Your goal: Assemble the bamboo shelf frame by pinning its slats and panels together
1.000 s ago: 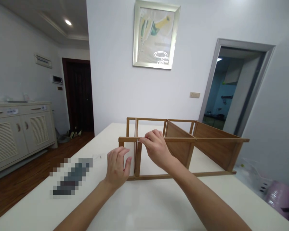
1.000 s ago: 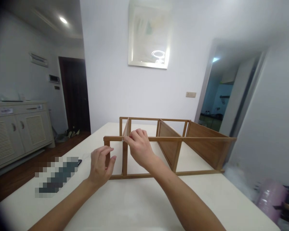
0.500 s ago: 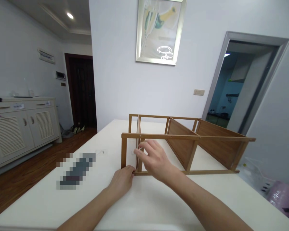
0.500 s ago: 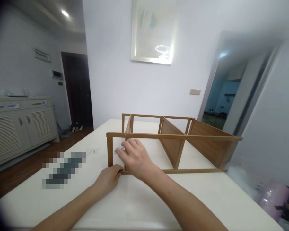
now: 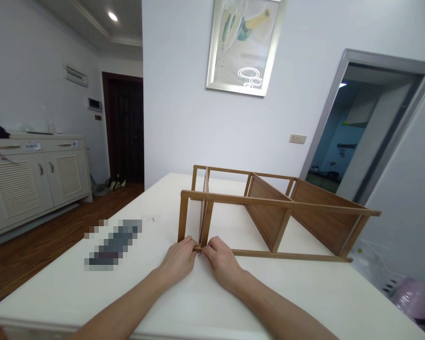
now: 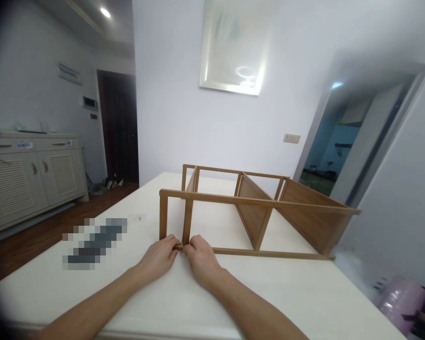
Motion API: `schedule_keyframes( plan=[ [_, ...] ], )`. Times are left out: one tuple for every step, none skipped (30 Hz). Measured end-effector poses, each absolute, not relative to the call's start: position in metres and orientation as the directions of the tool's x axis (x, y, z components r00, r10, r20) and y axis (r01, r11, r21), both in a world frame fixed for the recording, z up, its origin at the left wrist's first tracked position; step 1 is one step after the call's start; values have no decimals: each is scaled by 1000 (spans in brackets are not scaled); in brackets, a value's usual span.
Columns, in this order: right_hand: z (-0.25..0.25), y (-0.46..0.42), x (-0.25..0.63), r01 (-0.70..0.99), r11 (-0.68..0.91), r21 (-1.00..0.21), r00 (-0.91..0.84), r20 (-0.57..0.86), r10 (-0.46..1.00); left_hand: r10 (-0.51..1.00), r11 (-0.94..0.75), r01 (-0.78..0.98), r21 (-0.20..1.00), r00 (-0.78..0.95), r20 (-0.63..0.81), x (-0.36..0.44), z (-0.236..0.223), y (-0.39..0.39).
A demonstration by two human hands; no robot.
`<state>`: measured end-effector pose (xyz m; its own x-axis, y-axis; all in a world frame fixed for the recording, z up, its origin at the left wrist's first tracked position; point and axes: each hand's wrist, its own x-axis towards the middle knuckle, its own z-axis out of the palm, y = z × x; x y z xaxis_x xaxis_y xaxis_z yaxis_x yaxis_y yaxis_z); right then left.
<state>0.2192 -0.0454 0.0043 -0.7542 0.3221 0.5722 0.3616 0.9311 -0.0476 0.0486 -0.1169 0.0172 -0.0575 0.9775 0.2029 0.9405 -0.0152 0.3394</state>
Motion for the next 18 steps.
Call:
schedule_keyframes(
  plan=[
    [3,-45,219,365,928,-67,-751,568,336,977,-18,939,343,-56,204,48,17,-117],
    [3,-45,220,366,927,-85,-748,565,348,978,-20,938,346,-54,203,48,16,-117],
    [2,-44,220,364,926,-99,-748,562,354,978,-21,937,348,-52,200,48,16,-117],
    [1,-43,220,360,926,-110,-747,560,357,979,-21,936,351,-52,197,48,15,-117],
    [1,-43,221,357,927,-119,-747,559,359,980,-20,936,352,-52,195,48,15,-117],
    [0,-42,221,353,927,-125,-747,559,359,980,-19,936,352,-53,193,48,15,-117],
    [0,-42,221,348,929,-129,-747,560,358,980,-20,936,351,-52,193,48,15,-117],
    [0,-42,221,343,930,-132,-747,562,355,979,-20,937,348,-51,195,48,16,-117],
    [-1,-41,221,338,931,-134,-746,564,352,979,-22,938,346,-50,198,48,16,-117],
    [-1,-41,221,335,932,-137,-745,567,351,979,-21,939,345,-51,199,48,16,-118],
    [-1,-41,221,334,932,-139,-745,568,351,979,-22,939,343,-50,198,49,16,-118],
    [-1,-41,221,334,932,-140,-744,567,353,979,-21,939,343,-51,198,49,16,-118],
    [-2,-41,220,337,931,-143,-743,567,355,979,-20,939,342,-51,197,49,17,-119],
    [-2,-41,220,338,930,-144,-741,568,358,979,-20,940,341,-51,196,49,17,-119],
    [-2,-41,219,339,930,-144,-741,568,358,979,-19,941,339,-51,195,49,17,-119],
    [-2,-42,219,338,930,-143,-742,568,357,980,-17,942,336,-51,194,49,17,-119],
    [-2,-42,219,335,931,-141,-744,567,354,980,-17,943,334,-51,193,49,17,-119],
    [-2,-42,219,332,933,-138,-747,566,349,980,-16,943,333,-52,194,50,17,-119]
  ],
)
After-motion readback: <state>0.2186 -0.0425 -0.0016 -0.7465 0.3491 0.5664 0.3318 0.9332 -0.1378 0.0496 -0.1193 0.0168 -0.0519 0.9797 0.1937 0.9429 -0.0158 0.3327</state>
